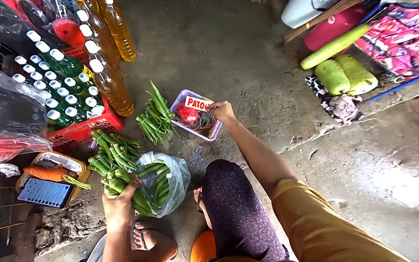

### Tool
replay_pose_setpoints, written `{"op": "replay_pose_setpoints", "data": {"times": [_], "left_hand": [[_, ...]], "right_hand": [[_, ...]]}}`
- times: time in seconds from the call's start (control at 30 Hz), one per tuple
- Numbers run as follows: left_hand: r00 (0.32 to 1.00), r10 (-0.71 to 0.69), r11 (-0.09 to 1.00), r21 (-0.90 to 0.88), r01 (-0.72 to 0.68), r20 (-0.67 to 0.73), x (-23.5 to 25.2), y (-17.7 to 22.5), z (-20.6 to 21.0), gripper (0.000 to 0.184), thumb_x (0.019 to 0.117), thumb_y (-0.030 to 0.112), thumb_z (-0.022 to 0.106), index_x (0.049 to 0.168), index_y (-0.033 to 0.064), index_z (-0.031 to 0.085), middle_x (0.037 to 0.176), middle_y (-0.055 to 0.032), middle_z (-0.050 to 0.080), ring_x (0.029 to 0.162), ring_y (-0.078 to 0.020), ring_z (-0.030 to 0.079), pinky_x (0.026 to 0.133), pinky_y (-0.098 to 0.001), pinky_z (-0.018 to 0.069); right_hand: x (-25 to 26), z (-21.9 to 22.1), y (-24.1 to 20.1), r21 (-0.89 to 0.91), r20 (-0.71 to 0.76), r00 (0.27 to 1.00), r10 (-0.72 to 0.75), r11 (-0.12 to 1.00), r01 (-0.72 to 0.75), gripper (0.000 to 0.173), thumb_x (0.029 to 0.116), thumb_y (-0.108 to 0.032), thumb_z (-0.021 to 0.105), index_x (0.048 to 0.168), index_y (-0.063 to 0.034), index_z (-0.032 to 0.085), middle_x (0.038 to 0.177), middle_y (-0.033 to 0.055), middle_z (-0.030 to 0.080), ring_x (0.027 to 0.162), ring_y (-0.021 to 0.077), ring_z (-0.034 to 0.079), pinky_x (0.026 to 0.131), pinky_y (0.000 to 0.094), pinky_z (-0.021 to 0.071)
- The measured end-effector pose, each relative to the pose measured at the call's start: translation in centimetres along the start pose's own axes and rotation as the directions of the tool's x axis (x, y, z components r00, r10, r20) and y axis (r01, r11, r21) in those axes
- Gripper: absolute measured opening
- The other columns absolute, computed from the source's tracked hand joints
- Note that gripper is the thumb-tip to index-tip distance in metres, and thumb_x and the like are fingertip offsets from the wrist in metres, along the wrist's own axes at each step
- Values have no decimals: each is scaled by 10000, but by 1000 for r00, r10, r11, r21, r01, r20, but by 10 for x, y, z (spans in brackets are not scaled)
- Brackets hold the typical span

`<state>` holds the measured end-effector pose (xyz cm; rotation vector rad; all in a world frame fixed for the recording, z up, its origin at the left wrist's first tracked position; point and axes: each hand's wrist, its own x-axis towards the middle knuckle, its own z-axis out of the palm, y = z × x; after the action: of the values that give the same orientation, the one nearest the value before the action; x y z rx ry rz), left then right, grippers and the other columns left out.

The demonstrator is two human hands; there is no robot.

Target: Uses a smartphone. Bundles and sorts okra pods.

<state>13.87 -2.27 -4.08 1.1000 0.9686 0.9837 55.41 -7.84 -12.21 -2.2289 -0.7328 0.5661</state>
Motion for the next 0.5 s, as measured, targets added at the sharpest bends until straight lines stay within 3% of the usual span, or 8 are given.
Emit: {"op": "replay_pose_setpoints", "data": {"times": [0.17,0.23,0.3,0.37,0.4,0.43,0.5], "left_hand": [[1000,-11,1000,26,10,23,-2,1,6,320,738,-82,636,1042,2,586,794,-39,725,673,-134,716,636,-287,629],[1000,4,1000,29,-4,29,-2,1,6,341,731,-85,657,1053,-3,582,804,-43,728,694,-133,721,658,-292,633],[999,14,999,34,-15,40,-2,2,8,371,728,-99,670,1074,-14,567,819,-43,724,712,-135,722,675,-300,637],[998,31,996,79,-35,54,-4,6,8,396,735,-98,692,1101,-18,565,839,-37,722,743,-128,722,703,-300,637],[997,41,991,122,-48,61,-5,6,5,425,736,-84,712,1126,-16,559,858,-35,720,769,-118,721,726,-297,635],[996,51,983,172,-63,70,-5,7,3,459,736,-59,736,1155,-14,553,879,-32,718,794,-107,718,747,-295,630],[995,50,964,258,-72,89,-5,6,-1,514,740,-27,778,1201,-10,552,910,-35,716,820,-93,711,769,-298,619]], "right_hand": [[-8,-16,1,102,-84,996,-28,994,37,143,936,-161,746,1027,-61,792,1051,152,750,1049,302,688,967,557,502],[-10,-14,1,322,-102,995,19,947,15,156,906,-102,768,1025,-1,765,993,133,746,930,211,688,892,441,541],[-14,-14,0,696,-30,996,89,717,-43,120,940,-19,685,1049,33,685,964,99,723,835,148,693,803,323,590],[-28,-18,-9,913,110,993,51,390,-121,107,1006,-74,528,1021,-52,632,952,63,706,868,181,694,822,383,593],[-37,-18,-20,943,156,988,-1,298,-149,168,1023,-129,460,969,-109,618,922,33,698,883,182,690,851,417,586],[-49,-19,-34,953,187,980,-68,255,-164,221,1037,-173,409,947,-147,610,915,18,692,904,190,686,883,452,576],[-76,-20,-68,942,231,943,-238,297,-156,338,1045,-217,310,994,-180,643,956,16,711,959,219,695,924,490,564]]}}
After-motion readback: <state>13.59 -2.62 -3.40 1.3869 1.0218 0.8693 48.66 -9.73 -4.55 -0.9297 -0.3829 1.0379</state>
